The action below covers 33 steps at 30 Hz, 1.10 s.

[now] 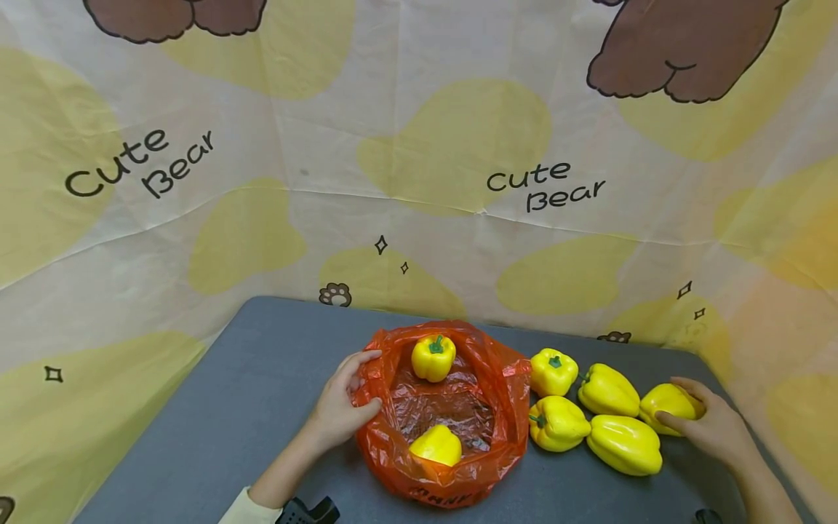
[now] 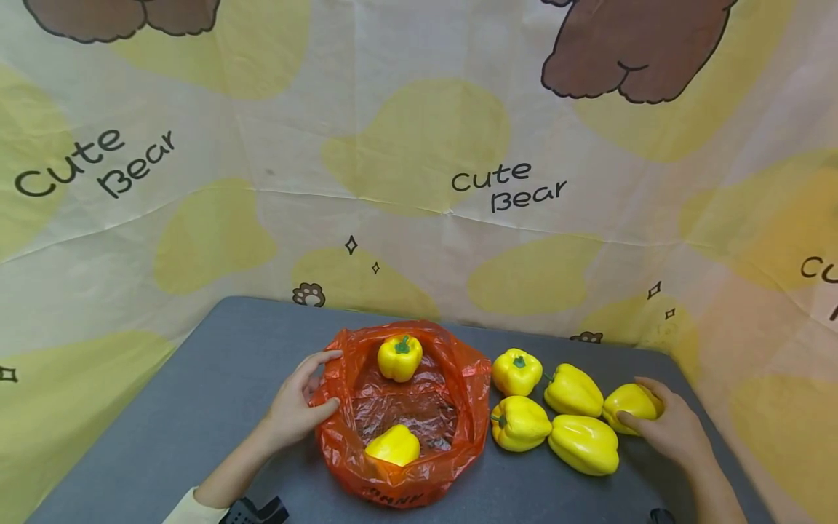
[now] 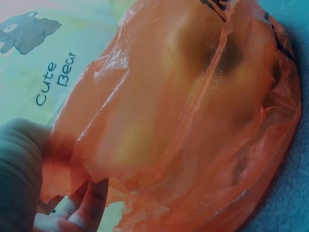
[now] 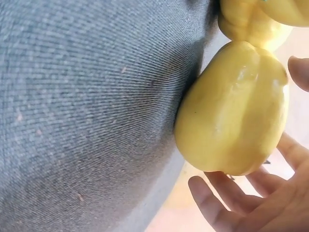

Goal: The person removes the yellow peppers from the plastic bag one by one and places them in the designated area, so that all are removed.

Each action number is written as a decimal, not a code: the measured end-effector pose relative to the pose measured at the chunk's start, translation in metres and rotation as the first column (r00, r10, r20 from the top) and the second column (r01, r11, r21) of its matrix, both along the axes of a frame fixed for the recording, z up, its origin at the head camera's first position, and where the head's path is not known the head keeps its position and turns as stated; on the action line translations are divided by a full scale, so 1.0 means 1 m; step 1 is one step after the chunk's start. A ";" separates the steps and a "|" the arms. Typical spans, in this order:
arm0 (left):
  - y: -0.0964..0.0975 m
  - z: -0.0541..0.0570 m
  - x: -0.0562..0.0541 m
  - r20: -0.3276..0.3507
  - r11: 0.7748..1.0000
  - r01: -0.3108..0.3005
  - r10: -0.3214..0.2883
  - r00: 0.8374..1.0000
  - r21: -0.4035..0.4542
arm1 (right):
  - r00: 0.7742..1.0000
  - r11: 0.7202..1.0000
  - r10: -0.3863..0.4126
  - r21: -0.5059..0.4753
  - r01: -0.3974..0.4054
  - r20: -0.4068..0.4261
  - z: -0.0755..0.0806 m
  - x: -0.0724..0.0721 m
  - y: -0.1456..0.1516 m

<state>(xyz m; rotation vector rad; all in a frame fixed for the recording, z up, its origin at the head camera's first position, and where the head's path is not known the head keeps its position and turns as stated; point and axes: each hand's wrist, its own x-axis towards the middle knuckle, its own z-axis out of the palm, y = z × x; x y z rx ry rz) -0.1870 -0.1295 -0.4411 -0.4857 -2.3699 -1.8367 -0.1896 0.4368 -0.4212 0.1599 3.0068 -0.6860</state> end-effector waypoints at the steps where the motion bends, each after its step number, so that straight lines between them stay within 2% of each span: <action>1: 0.000 0.000 0.000 -0.004 1.000 0.002 -0.002 1.000 0.000 | 1.000 1.000 0.002 0.006 -0.002 0.001 0.001 0.000 0.000; 9: 0.000 -0.001 0.000 -0.018 1.000 0.006 -0.006 1.000 -0.018 | 0.997 0.999 0.028 0.041 -0.025 -0.068 0.012 0.003 -0.010; 14: -0.002 -0.002 0.001 -0.016 1.000 0.000 0.000 1.000 -0.024 | 0.997 1.000 0.001 0.002 -0.001 -0.076 0.025 0.004 -0.025; 18: -0.003 -0.003 0.001 -0.023 1.000 0.008 -0.008 1.000 -0.017 | 0.991 1.000 -0.007 -0.026 0.004 -0.133 0.033 0.007 -0.039; 23: -0.003 -0.002 0.000 -0.022 1.000 0.019 -0.019 1.000 -0.007 | 0.981 0.998 -0.025 -0.061 0.014 -0.191 0.039 0.008 -0.054; 33: 0.000 0.000 0.002 0.005 0.999 -0.003 0.003 1.000 -0.035 | 0.975 0.993 -0.045 -0.121 0.019 -0.219 0.051 0.012 -0.087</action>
